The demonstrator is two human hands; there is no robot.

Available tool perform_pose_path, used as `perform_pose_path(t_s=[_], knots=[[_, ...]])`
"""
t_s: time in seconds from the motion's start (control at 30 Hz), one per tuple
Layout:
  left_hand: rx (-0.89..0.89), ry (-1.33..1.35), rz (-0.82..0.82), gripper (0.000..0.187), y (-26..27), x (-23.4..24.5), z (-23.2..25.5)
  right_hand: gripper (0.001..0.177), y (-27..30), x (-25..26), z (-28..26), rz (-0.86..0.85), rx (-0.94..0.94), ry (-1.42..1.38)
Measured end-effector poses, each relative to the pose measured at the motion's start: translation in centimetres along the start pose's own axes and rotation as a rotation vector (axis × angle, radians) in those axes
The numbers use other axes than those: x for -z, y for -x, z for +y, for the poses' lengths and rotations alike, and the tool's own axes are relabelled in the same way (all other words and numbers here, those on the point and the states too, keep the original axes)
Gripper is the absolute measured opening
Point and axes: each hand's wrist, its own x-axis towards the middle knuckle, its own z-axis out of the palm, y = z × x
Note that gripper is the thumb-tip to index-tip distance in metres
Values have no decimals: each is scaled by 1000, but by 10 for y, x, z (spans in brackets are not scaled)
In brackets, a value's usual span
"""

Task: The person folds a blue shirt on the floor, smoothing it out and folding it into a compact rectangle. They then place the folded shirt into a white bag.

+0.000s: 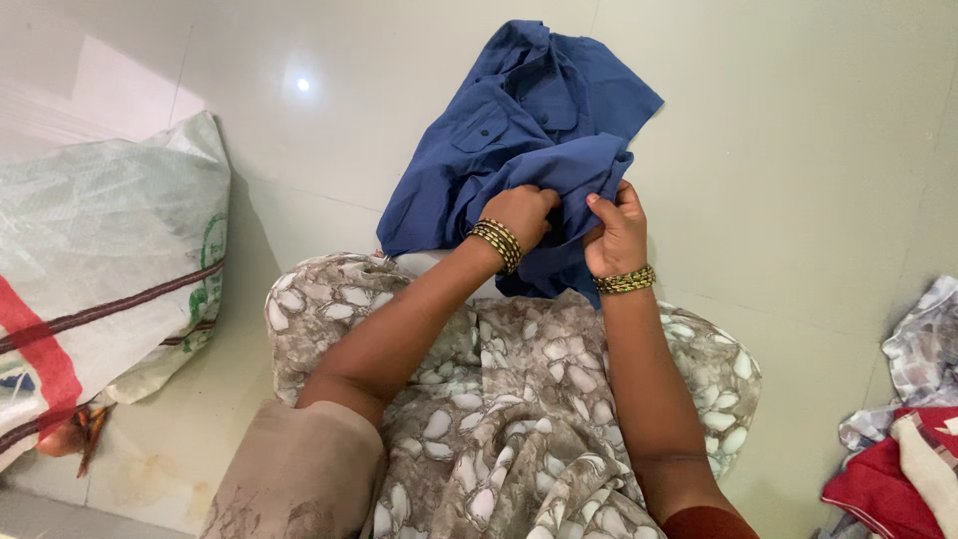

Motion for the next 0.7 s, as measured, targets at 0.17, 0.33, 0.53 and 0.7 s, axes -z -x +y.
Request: perform_pose_path(t_s=[0.17, 0.33, 0.53, 0.7], knots=[[-53, 150, 26, 29, -7, -17, -2, 31, 2, -5, -3, -41, 6, -23], [-98, 287, 131, 27, -13, -35, -13, 32, 3, -4, -5, -61, 45, -22], [-167, 385, 371, 21, -11, -19, 5, 33, -6, -29, -23, -134, 148, -46], [-315, 540, 717, 20, 16, 36, 53, 24, 5, -70, -72, -376, 374, -45]])
